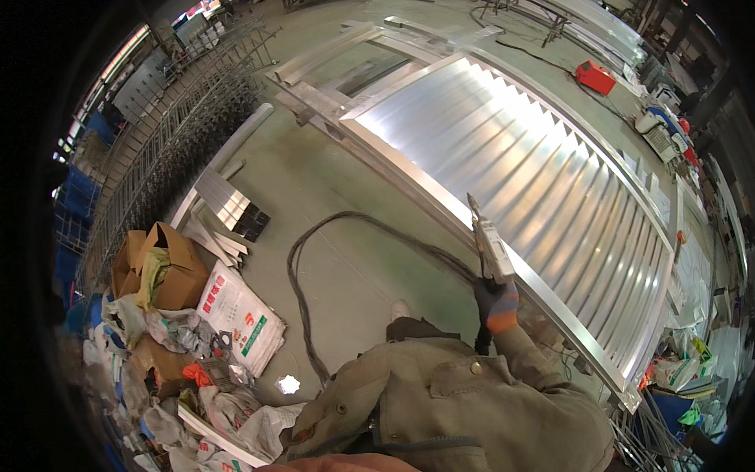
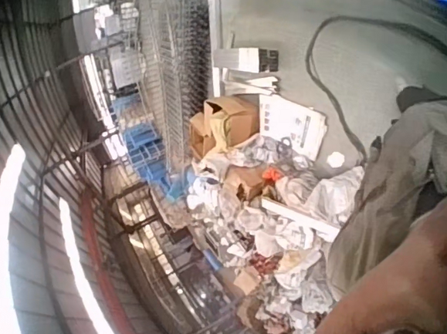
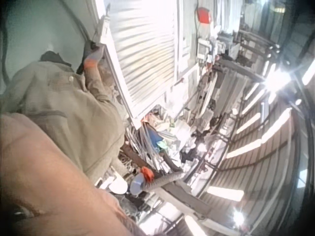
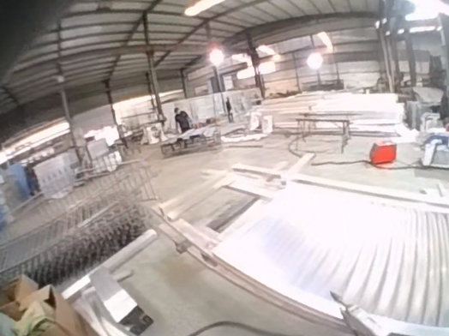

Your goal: The person positions a metal sheet onto a metal frame and uses a welding torch to tack and weld the sheet to the frame. The person repeatedly aligns the sheet and applies welds along the edges, then flips the assembly to continue welding on the other side.

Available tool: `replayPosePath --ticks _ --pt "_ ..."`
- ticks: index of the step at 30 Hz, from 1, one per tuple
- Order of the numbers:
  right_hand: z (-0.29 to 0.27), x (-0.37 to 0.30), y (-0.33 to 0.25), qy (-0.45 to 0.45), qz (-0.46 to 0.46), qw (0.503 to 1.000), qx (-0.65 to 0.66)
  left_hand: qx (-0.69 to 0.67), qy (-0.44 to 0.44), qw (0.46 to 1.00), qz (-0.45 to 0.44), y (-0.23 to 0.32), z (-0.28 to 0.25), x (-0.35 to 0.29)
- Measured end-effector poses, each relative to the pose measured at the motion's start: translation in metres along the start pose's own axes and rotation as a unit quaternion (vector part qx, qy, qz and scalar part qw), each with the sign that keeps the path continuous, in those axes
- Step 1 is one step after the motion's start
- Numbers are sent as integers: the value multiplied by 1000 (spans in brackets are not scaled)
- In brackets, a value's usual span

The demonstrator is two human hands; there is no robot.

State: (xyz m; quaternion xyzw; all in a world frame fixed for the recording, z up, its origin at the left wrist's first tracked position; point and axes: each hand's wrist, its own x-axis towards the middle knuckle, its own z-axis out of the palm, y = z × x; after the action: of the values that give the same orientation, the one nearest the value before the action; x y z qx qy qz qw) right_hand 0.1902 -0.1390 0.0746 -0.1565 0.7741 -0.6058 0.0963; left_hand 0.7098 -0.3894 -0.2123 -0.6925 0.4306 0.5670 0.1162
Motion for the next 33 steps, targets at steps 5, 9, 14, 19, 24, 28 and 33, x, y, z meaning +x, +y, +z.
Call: replayPosePath --ticks 5,9,14,19,24,28,33 --pt "144 86 -54 -43 3 998 45 -21 18 1000 -7 43 -97 -9" --pt "214 144 -111 -54 20 998 -40 -32 47 998 -29 87 -183 12" --pt "292 178 -132 -1 69 994 -80 -2 48 998 -32 164 -285 84" --pt "375 176 -145 95 54 994 -19 62 9 998 3 292 -371 183" --pt "439 179 -178 123 42 991 -15 125 6 990 69 492 -454 306" --pt "477 187 -183 174 105 979 -10 143 25 981 129 680 -481 401" --pt "512 216 -154 263 67 962 -15 86 -32 978 189 847 -405 480"
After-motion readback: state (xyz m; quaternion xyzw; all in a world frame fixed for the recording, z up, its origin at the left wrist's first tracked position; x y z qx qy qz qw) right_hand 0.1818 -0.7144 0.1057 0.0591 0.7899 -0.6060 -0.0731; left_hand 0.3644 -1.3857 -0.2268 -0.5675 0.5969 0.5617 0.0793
